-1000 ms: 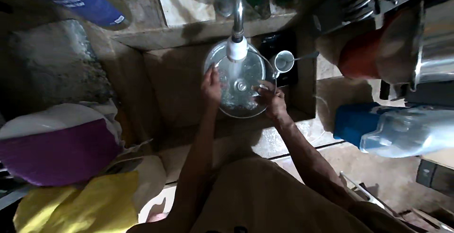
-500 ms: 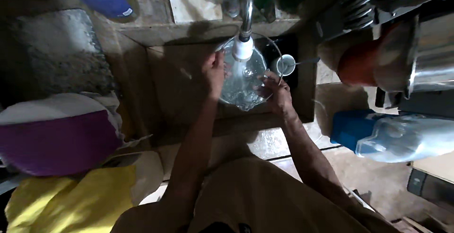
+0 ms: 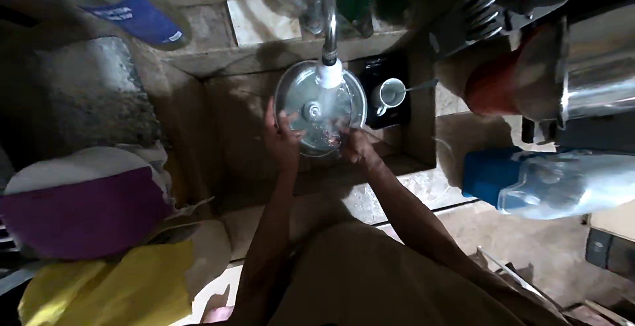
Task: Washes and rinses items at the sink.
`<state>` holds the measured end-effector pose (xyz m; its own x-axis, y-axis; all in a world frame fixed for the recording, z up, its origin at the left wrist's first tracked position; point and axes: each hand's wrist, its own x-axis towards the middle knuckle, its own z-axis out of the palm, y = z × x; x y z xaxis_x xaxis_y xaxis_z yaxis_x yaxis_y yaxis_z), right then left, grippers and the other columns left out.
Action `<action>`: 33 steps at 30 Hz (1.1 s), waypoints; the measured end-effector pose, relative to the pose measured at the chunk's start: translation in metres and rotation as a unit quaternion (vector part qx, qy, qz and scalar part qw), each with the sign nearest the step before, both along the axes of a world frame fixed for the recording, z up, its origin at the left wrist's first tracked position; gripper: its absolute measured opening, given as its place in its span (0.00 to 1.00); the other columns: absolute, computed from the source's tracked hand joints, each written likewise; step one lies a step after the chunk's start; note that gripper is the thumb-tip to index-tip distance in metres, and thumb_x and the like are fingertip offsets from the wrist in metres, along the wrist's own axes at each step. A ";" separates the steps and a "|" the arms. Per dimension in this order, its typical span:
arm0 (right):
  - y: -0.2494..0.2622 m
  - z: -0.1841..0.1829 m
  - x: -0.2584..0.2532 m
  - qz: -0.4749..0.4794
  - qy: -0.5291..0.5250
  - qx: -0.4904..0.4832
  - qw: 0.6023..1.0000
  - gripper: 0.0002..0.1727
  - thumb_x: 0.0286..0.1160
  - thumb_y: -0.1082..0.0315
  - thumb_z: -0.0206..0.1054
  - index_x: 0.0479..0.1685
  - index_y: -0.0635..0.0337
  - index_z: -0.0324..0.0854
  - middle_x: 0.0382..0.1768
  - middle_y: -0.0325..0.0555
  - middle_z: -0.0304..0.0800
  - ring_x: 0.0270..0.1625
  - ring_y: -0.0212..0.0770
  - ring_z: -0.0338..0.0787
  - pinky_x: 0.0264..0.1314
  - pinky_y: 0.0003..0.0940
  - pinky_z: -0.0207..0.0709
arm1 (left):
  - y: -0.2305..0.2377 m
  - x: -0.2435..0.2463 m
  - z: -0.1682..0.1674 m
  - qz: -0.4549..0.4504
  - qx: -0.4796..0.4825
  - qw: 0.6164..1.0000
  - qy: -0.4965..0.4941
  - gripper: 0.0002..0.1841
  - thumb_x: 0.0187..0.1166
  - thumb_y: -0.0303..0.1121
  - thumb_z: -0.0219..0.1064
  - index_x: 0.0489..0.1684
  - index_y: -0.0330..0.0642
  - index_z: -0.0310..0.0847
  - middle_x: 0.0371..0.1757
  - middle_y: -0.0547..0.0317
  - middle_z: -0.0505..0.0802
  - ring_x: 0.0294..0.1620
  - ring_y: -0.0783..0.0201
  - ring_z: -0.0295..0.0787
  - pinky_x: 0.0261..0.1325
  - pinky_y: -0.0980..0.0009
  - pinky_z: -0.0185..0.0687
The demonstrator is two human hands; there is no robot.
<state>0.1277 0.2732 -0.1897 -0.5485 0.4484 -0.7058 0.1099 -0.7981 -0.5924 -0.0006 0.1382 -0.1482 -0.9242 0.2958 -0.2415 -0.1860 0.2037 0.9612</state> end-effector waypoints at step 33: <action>0.014 0.045 0.036 0.108 -0.018 0.381 0.918 0.33 0.84 0.77 0.52 0.89 0.46 0.62 0.90 0.40 0.64 0.70 0.48 0.87 0.62 0.47 0.89 | 0.014 -0.042 -0.040 -0.058 0.257 0.865 -0.427 0.17 0.92 0.37 0.54 0.76 0.46 0.68 0.66 0.51 0.91 0.59 0.54 0.93 0.61 0.60 0.90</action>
